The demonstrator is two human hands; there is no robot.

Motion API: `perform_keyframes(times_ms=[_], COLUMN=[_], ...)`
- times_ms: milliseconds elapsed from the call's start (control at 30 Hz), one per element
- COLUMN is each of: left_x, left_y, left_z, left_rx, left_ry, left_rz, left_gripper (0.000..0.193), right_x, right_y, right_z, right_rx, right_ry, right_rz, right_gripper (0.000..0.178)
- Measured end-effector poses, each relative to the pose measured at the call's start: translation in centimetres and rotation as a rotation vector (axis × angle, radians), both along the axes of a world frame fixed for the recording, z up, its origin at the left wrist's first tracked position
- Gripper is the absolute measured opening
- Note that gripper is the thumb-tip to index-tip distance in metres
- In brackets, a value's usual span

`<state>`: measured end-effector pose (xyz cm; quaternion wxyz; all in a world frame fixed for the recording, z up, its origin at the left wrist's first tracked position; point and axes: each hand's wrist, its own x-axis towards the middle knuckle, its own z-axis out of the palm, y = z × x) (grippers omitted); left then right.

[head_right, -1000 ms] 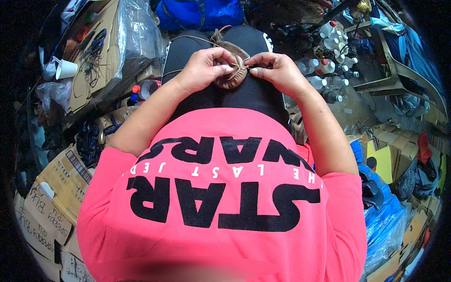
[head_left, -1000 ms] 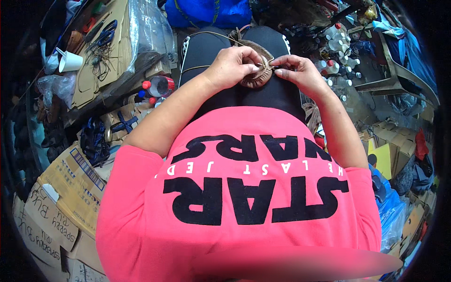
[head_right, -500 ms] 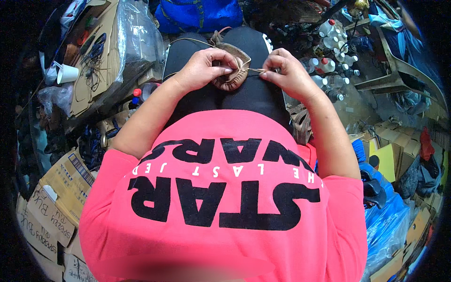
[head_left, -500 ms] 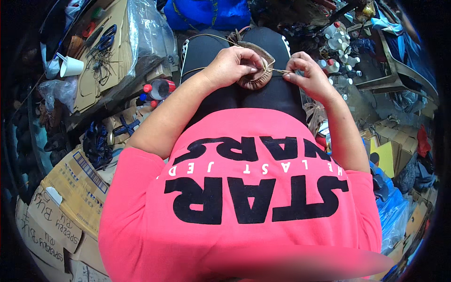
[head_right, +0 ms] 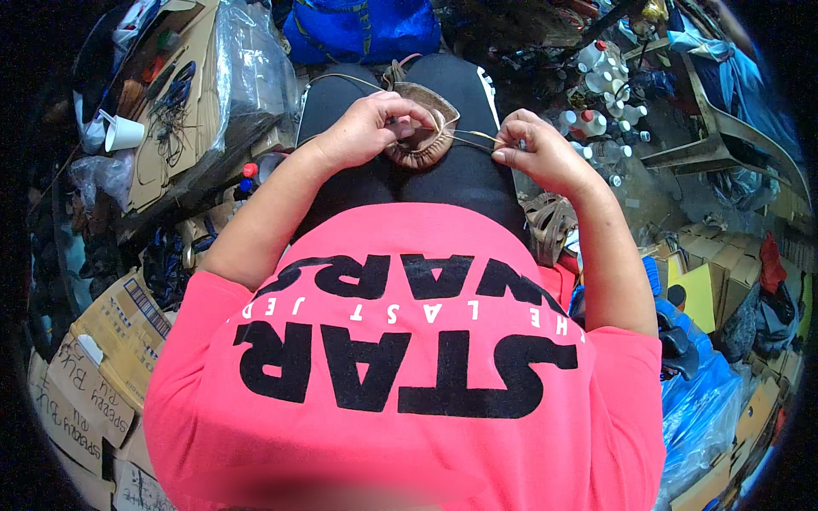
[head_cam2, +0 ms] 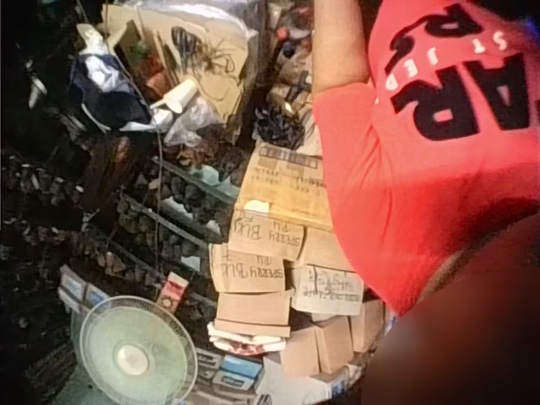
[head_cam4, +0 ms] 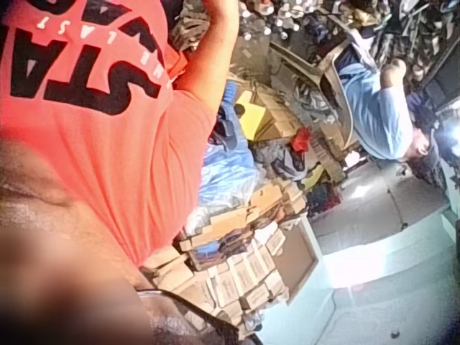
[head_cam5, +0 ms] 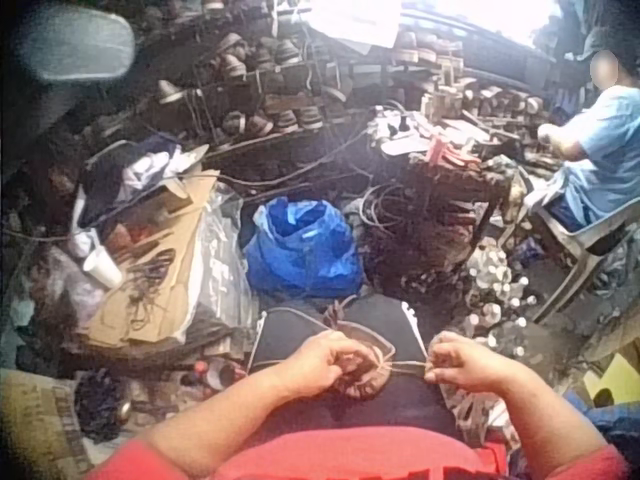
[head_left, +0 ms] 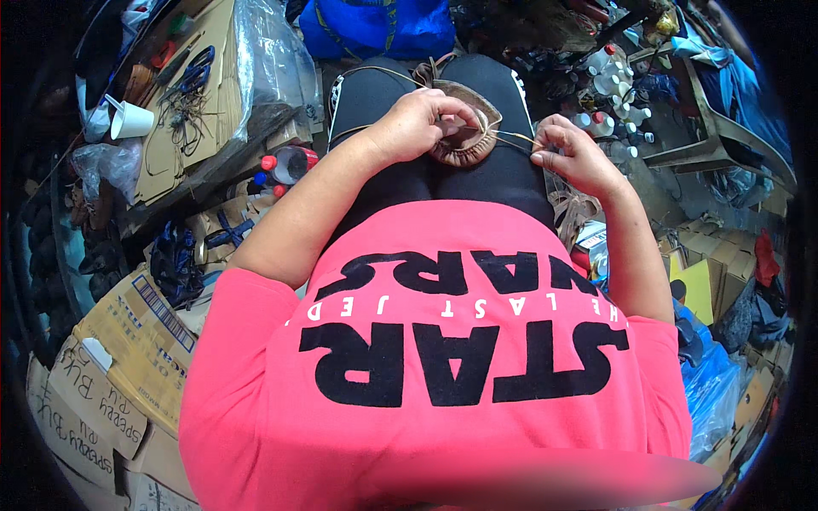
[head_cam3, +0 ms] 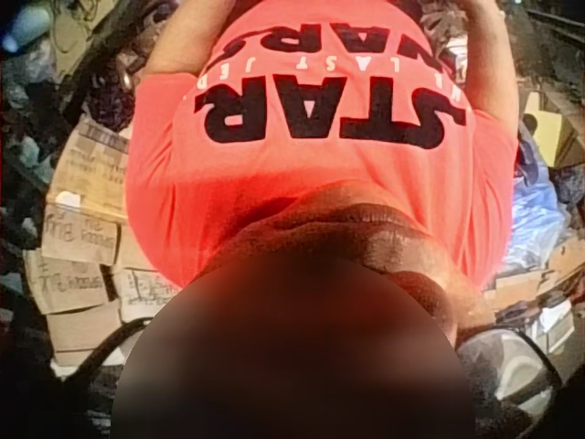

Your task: Hand-sewing a leather moccasin shoe upper using a needle and thread.

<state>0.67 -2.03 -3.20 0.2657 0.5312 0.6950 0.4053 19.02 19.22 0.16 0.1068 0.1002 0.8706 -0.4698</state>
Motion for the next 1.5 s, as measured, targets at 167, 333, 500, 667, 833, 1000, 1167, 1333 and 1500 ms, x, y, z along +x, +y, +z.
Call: perform_keyframes(times_ms=[167,333,500,667,833,1000,1167,1333,1500], left_x=[0.3,0.7,1.2,1.9,2.5,1.3,-0.1,0.7,0.8], left_y=[-0.1,-0.2,-0.4,0.2,1.1,0.9,-0.8,0.2,1.0], left_z=[0.2,-0.1,0.4,0.1,-0.2,1.1,1.4,3.2,3.9], left_rx=[0.003,-0.012,-0.042,-0.060,0.005,-0.033,0.037,-0.231,-0.244], left_ry=[-0.041,-0.172,-0.093,-0.120,-0.410,-0.180,0.015,-0.054,0.147], left_rz=[0.008,0.124,0.146,0.196,0.272,0.194,0.165,0.083,-0.007], left_gripper=[0.021,0.021,0.021,0.018,0.012,0.007,0.009,0.012,0.016], right_x=[0.1,-2.6,-2.6,-2.6,-3.1,-3.9,-2.5,-2.0,-0.4], right_y=[0.1,-1.7,-3.0,-3.3,-3.7,-3.1,-0.6,-1.1,-0.2], right_z=[1.2,2.7,0.4,-1.5,-1.5,-0.8,-1.9,-3.3,-2.4], right_rx=[0.105,0.075,0.023,-0.296,-0.262,-0.269,-0.488,-0.223,-0.250], right_ry=[0.096,0.321,0.155,0.073,0.097,0.113,-0.033,0.194,0.153], right_rz=[0.000,-0.029,-0.110,-0.238,-0.253,-0.168,-0.305,-0.202,-0.242], right_gripper=[0.024,0.026,0.016,0.014,0.014,0.012,0.015,0.013,0.019])
